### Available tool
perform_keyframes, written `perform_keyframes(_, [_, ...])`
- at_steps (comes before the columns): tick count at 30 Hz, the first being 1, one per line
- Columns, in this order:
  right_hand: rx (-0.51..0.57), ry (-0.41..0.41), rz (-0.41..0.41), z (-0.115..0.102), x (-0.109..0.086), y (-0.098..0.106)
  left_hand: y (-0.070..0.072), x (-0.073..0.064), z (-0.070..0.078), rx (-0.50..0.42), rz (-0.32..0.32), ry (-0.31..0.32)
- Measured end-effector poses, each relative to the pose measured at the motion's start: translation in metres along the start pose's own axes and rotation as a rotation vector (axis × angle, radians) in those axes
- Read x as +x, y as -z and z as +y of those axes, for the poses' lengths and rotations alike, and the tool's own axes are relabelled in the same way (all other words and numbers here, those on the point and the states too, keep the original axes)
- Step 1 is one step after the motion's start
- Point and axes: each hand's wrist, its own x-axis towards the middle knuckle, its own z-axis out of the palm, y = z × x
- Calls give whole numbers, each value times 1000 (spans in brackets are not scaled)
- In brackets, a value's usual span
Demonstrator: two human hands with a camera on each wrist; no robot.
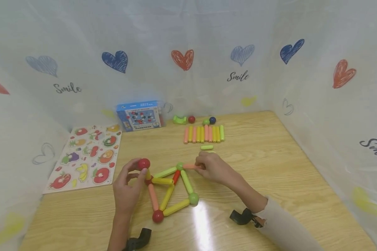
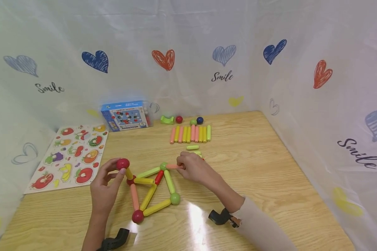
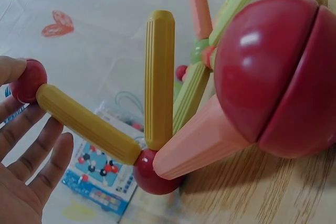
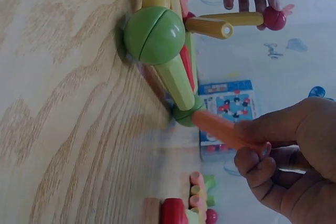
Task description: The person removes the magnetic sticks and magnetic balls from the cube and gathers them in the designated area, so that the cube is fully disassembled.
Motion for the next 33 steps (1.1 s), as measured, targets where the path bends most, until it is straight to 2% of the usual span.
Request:
perform_keyframes(5, [-26,25,54,3,-8,1,-2,-1,-1,-13,2,-3])
perform_keyframes(8, [24,-37,130,9,-12,9,-2,-1,0,-18,-4,7])
perform_keyframes(12, [73,-148,237,30,-13,30,-3,-1,0,-16,-2,18])
perform_keyframes(15, [-36,-222,328,56,-10,44,-2,-1,6,-12,9,18])
perform_keyframes(18, [-165,-315,386,90,-7,50,-3,-1,7,-1,13,19])
perform_keyframes(21, [-164,-419,374,125,-6,48,-3,-2,5,-2,17,29])
perform_keyframes(25, [-64,-520,299,155,-11,39,-4,-7,-1,-4,10,35])
perform_keyframes(28, [-7,-545,264,163,-13,34,-4,-8,-2,-8,3,28])
perform_keyframes(33, [4,-521,220,164,-8,28,-3,-3,1,-5,4,16])
